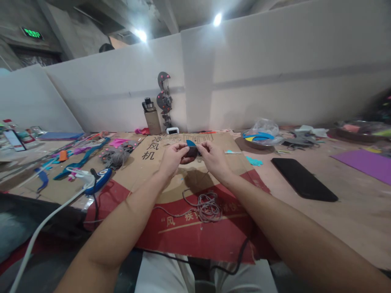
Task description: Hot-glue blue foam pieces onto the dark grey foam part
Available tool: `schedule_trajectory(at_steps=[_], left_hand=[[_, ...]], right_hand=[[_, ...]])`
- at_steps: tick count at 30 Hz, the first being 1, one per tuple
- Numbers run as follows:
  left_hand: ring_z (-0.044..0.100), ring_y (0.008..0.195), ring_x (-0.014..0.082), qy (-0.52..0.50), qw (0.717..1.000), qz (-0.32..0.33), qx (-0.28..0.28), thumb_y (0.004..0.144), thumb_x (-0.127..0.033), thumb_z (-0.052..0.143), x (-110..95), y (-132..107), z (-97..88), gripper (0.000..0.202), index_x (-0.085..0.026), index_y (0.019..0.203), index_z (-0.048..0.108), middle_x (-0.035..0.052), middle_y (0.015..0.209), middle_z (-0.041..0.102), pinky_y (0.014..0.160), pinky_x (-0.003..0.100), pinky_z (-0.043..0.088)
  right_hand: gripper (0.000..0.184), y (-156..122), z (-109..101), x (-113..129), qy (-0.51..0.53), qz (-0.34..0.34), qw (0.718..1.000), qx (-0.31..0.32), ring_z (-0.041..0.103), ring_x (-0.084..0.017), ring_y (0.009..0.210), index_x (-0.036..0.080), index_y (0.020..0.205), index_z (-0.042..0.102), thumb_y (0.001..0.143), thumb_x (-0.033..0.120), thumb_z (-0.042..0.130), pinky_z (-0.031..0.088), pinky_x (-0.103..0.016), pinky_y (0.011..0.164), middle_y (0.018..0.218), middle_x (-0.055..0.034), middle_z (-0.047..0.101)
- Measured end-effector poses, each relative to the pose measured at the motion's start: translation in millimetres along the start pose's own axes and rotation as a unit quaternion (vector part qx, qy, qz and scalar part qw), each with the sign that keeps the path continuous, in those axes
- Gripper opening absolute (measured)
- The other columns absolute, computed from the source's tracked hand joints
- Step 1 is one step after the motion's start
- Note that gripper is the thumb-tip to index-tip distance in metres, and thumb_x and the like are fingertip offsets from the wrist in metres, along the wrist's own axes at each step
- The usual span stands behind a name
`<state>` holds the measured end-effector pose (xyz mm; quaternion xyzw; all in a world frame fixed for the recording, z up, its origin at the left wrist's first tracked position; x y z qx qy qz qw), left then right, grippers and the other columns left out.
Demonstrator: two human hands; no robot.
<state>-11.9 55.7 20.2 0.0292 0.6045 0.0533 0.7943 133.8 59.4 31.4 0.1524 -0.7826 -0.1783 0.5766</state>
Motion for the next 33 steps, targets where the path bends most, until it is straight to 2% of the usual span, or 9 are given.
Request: schedule_trajectory(at_steps=[6,10,19,27,33], left_hand=[[0.065,0.066,0.014,0.003,1.0,-0.01,-0.004,0.072,-0.015,0.073,1,-2,1.9,0.015,-0.011,0.077,0.059,0.0035,0.077,0.064,0.063,0.032,0.06],[0.065,0.067,0.0145,0.009,1.0,-0.01,-0.005,0.074,-0.014,0.071,1,-2,2.5,0.013,-0.011,0.08,0.06,0.0045,0.078,0.065,0.06,0.03,0.06],[0.063,0.064,0.0122,0.005,1.0,-0.01,-0.009,0.073,-0.015,0.071,2,-1,0.8,0.013,-0.012,0.076,0.059,0.0024,0.073,0.062,0.061,0.03,0.06],[0.061,0.065,0.0125,0.0,1.0,-0.007,-0.017,0.075,-0.012,0.065,2,-1,-0.8,0.006,-0.012,0.076,0.059,0.003,0.074,0.061,0.059,0.029,0.059],[0.061,0.067,0.0112,0.017,1.0,-0.008,-0.003,0.075,-0.014,0.068,2,0,-0.9,0.009,-0.011,0.077,0.061,0.004,0.076,0.063,0.066,0.03,0.06]], right_hand=[[0.024,0,-2,1,-0.012,-0.016,1.0,-0.017,0.049,-0.016,0.068,0.021,0.076,0.052,0.088,0.041,0.047,0.037,-0.029,0.066,0.072,-0.0011,0.057],[0.022,-1,-3,3,-0.008,-0.018,1.0,-0.021,0.049,-0.015,0.067,0.021,0.074,0.05,0.087,0.039,0.048,0.036,-0.029,0.066,0.071,-0.0009,0.056],[0.021,1,-3,1,0.016,-0.001,1.0,-0.015,0.046,-0.014,0.064,0.02,0.075,0.055,0.084,0.039,0.051,0.037,-0.028,0.062,0.069,0.0002,0.056],[0.025,9,7,-18,0.123,0.046,0.991,0.009,0.048,-0.012,0.062,0.019,0.078,0.062,0.076,0.043,0.059,0.039,-0.026,0.059,0.069,0.0001,0.059],[0.025,9,10,-24,0.149,0.084,0.985,0.026,0.041,-0.011,0.053,0.019,0.077,0.063,0.074,0.044,0.061,0.032,-0.025,0.05,0.057,0.003,0.051]])
Point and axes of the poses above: each hand's wrist, its own y-axis towards the middle knuckle, its own z-axis out of the palm, x = y × z, the point moved 8 cm from there along y, towards the middle knuckle
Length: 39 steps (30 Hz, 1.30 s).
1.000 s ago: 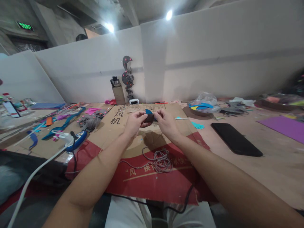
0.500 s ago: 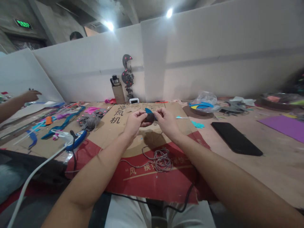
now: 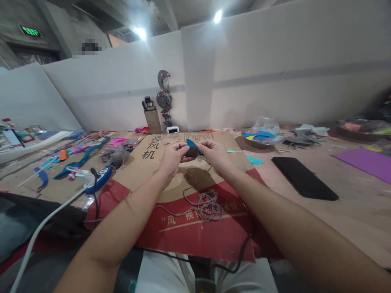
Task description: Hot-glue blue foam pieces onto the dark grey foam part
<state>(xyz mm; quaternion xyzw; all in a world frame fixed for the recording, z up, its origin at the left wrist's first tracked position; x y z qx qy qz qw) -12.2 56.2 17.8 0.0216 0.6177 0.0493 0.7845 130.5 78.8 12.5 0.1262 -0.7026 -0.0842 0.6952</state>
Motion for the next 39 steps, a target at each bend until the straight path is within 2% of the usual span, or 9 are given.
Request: schedule_trajectory(at_steps=[7,14,19,26,30,35,39], left_hand=[[0.059,0.062,0.0102,0.007,1.0,-0.025,-0.001,0.077,-0.014,0.067,2,0,-1.1,0.007,-0.011,0.076,0.061,0.0033,0.073,0.062,0.056,0.025,0.058],[0.06,0.058,0.0099,-0.022,0.999,-0.041,0.019,0.077,-0.012,0.064,5,1,1.9,0.004,-0.01,0.078,0.061,0.0027,0.07,0.062,0.054,0.025,0.058],[0.064,0.063,0.0125,-0.039,0.997,-0.057,0.032,0.076,-0.012,0.063,11,3,3.0,0.004,-0.009,0.077,0.061,0.0062,0.073,0.066,0.059,0.027,0.059],[0.063,0.06,0.0118,-0.039,0.995,-0.091,0.035,0.078,-0.008,0.063,17,7,-1.4,0.003,-0.009,0.075,0.064,0.0057,0.071,0.066,0.059,0.027,0.06],[0.063,0.061,0.0113,-0.042,0.99,-0.12,0.061,0.08,-0.005,0.062,21,8,-0.3,0.006,-0.007,0.076,0.065,0.0065,0.069,0.065,0.062,0.028,0.06],[0.066,0.066,0.0135,-0.057,0.991,-0.11,0.056,0.074,-0.003,0.066,17,7,0.9,0.009,-0.008,0.081,0.067,0.0081,0.079,0.069,0.063,0.028,0.06],[0.066,0.063,0.013,-0.045,0.992,-0.107,0.041,0.076,-0.006,0.065,18,6,0.7,0.003,-0.009,0.076,0.065,0.0072,0.074,0.069,0.059,0.025,0.059]], right_hand=[[0.027,-2,4,0,0.014,0.003,1.0,0.022,0.034,-0.009,0.047,0.02,0.072,0.059,0.072,0.047,0.063,0.025,-0.024,0.046,0.052,0.0062,0.043],[0.028,-13,16,-5,0.136,0.118,0.981,0.07,0.02,-0.004,0.038,0.021,0.073,0.05,0.069,0.041,0.069,0.012,-0.021,0.038,0.047,0.0112,0.032],[0.026,-17,23,-6,0.198,0.152,0.964,0.093,0.016,-0.002,0.038,0.021,0.071,0.045,0.072,0.035,0.068,0.009,-0.018,0.037,0.047,0.0129,0.027],[0.021,-16,21,-16,0.204,0.179,0.96,0.065,0.019,-0.002,0.038,0.021,0.067,0.042,0.073,0.025,0.062,0.01,-0.016,0.036,0.047,0.0125,0.028],[0.021,-15,17,-18,0.199,0.184,0.961,0.046,0.018,-0.002,0.038,0.021,0.064,0.04,0.072,0.023,0.06,0.01,-0.016,0.036,0.046,0.0126,0.027],[0.021,-16,18,-16,0.204,0.182,0.96,0.051,0.017,-0.002,0.038,0.021,0.065,0.041,0.072,0.023,0.06,0.01,-0.016,0.035,0.047,0.0126,0.026],[0.023,-17,20,-16,0.196,0.171,0.964,0.048,0.018,-0.002,0.038,0.021,0.065,0.041,0.073,0.025,0.062,0.011,-0.016,0.035,0.046,0.0129,0.026]])
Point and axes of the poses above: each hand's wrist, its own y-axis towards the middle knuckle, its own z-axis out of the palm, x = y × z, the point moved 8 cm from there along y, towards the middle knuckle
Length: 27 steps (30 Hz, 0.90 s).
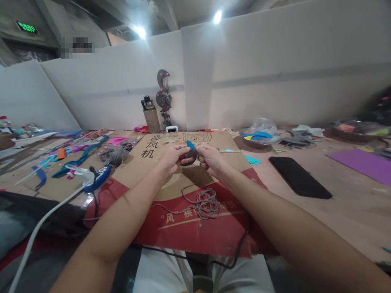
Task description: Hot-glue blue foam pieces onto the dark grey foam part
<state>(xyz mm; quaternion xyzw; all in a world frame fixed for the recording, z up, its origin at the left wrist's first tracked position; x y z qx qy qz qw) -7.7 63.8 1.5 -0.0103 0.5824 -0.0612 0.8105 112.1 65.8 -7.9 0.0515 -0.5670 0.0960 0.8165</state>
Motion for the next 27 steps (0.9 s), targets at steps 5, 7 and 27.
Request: schedule_trajectory(at_steps=[5,7,27], left_hand=[[0.064,0.059,0.0115,0.011,1.0,0.008,-0.003,0.076,-0.008,0.064,1.1,1.8,-0.2,0.006,-0.009,0.071,0.063,0.0054,0.07,0.067,0.056,0.024,0.058],[0.064,0.059,0.0113,0.015,1.0,0.009,0.0,0.076,-0.008,0.064,0.7,2.1,-0.1,0.004,-0.009,0.072,0.063,0.0053,0.07,0.068,0.056,0.023,0.057],[0.057,0.058,0.0086,0.07,0.997,0.041,-0.01,0.08,-0.018,0.069,0.5,-0.5,-0.7,0.009,-0.012,0.077,0.064,0.0031,0.07,0.063,0.047,0.016,0.049]], right_hand=[[0.027,-1.0,3.6,-0.8,0.001,-0.009,1.0,0.01,0.018,-0.002,0.038,0.021,0.066,0.042,0.071,0.031,0.067,0.012,-0.016,0.036,0.046,0.0128,0.027],[0.027,-1.4,4.8,-0.8,0.004,-0.008,1.0,0.018,0.018,-0.002,0.038,0.021,0.066,0.042,0.07,0.03,0.067,0.011,-0.016,0.036,0.045,0.0128,0.027],[0.028,-0.7,0.5,-6.2,0.01,-0.019,1.0,-0.014,0.019,-0.003,0.039,0.021,0.067,0.044,0.071,0.034,0.068,0.014,-0.017,0.036,0.046,0.0123,0.028]])
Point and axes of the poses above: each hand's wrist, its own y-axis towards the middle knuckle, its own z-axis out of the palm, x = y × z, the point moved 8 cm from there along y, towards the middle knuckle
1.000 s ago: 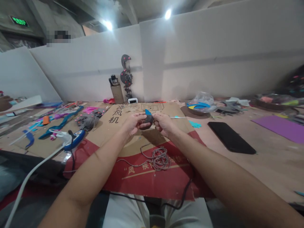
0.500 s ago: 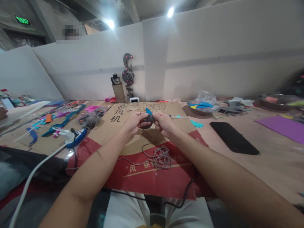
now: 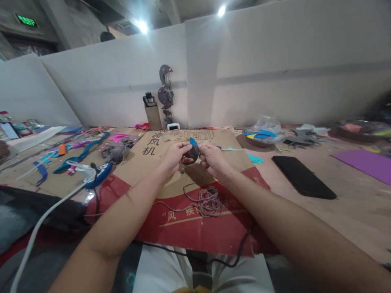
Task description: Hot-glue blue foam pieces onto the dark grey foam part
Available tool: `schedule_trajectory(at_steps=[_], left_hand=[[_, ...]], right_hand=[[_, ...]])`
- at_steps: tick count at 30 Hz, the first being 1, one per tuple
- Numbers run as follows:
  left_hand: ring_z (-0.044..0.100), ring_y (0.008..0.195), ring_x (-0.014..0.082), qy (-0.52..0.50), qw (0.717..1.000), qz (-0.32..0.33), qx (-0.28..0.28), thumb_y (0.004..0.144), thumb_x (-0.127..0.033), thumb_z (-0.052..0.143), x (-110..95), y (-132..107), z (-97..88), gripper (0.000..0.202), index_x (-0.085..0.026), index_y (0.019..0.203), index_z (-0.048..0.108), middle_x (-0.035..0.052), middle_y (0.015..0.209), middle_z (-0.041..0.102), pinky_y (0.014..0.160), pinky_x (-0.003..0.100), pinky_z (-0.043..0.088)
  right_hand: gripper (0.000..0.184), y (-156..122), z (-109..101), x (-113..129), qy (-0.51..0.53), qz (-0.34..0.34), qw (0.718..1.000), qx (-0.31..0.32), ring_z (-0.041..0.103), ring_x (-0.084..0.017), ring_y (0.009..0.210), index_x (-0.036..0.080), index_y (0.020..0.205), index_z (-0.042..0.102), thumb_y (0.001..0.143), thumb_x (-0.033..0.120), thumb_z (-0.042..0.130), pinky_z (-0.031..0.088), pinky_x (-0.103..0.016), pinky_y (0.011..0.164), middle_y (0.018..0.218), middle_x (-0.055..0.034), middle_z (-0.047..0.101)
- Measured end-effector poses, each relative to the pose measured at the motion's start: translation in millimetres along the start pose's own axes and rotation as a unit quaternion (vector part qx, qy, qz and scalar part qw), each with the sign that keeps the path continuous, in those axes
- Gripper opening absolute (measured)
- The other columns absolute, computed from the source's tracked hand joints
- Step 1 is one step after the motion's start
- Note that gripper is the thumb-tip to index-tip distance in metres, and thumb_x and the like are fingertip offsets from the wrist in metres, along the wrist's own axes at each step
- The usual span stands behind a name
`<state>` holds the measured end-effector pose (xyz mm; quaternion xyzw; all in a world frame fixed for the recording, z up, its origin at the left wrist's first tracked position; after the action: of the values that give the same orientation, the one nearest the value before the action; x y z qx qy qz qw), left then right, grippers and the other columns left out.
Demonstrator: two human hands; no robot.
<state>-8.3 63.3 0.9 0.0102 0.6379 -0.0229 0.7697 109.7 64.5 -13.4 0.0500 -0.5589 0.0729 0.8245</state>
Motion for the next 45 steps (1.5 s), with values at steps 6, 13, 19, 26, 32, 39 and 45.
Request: schedule_trajectory(at_steps=[6,13,19,26,32,39,45], left_hand=[[0.055,0.055,0.0069,-0.033,0.999,-0.009,0.006,0.078,-0.014,0.07,1,2,0.6,0.006,-0.009,0.074,0.068,0.0031,0.069,0.064,0.047,0.016,0.048],[0.056,0.055,0.0061,-0.05,0.998,-0.013,-0.022,0.08,-0.01,0.067,4,2,-1.0,0.004,-0.01,0.076,0.064,0.0019,0.07,0.064,0.049,0.016,0.048],[0.056,0.056,0.0081,-0.013,0.999,0.029,-0.02,0.072,-0.005,0.07,0,2,1.4,0.021,-0.015,0.072,0.051,-0.002,0.068,0.059,0.056,0.022,0.05],[0.055,0.074,0.0123,0.217,0.957,0.188,-0.038,0.056,-0.011,0.083,-20,-10,6.4,0.031,-0.016,0.077,0.061,0.0003,0.078,0.062,0.073,0.026,0.045],[0.056,0.069,0.0127,0.223,0.958,0.177,-0.03,0.062,-0.019,0.081,-15,-11,8.0,0.03,-0.017,0.08,0.058,0.0008,0.078,0.061,0.063,0.025,0.047],[0.061,0.065,0.0121,0.072,0.99,0.117,0.013,0.072,-0.015,0.069,-8,-10,16.2,0.021,-0.016,0.086,0.054,-0.0001,0.077,0.061,0.055,0.025,0.054],[0.061,0.059,0.011,0.004,0.997,0.077,0.018,0.076,-0.01,0.06,-2,-8,17.3,0.013,-0.015,0.086,0.054,0.0001,0.071,0.064,0.055,0.025,0.056]], right_hand=[[0.031,-3,4,3,-0.002,-0.004,1.0,0.006,0.02,-0.003,0.039,0.021,0.067,0.043,0.071,0.036,0.07,0.014,-0.017,0.037,0.046,0.012,0.03],[0.031,-3,3,1,0.014,0.003,1.0,0.001,0.019,-0.003,0.039,0.022,0.068,0.043,0.071,0.034,0.071,0.015,-0.016,0.036,0.046,0.0123,0.028],[0.025,-1,-1,2,0.007,-0.012,1.0,-0.026,0.019,-0.003,0.039,0.021,0.065,0.043,0.073,0.031,0.065,0.015,-0.017,0.036,0.046,0.0117,0.027],[0.022,0,-9,5,-0.024,-0.047,0.997,-0.063,0.023,-0.004,0.038,0.02,0.065,0.048,0.074,0.034,0.063,0.016,-0.02,0.037,0.045,0.0099,0.032],[0.02,-2,-5,8,-0.062,-0.079,0.994,-0.041,0.029,-0.005,0.04,0.02,0.071,0.055,0.075,0.038,0.062,0.019,-0.021,0.039,0.051,0.0073,0.044],[0.016,-4,-7,17,-0.118,-0.157,0.979,-0.05,0.047,-0.009,0.056,0.02,0.086,0.063,0.077,0.034,0.061,0.036,-0.02,0.05,0.066,0.0031,0.058],[0.014,-7,-2,20,-0.148,-0.189,0.97,-0.034,0.057,-0.013,0.074,0.021,0.088,0.064,0.08,0.032,0.061,0.047,-0.023,0.061,0.083,-0.0018,0.064]])
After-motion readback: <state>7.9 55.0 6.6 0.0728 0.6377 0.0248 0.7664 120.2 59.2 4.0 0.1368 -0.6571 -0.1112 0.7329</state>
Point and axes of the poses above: each hand's wrist, its own y-axis towards the middle knuckle, its own z-axis out of the palm, x = y × z, the point moved 8 cm from there along y, towards the middle knuckle
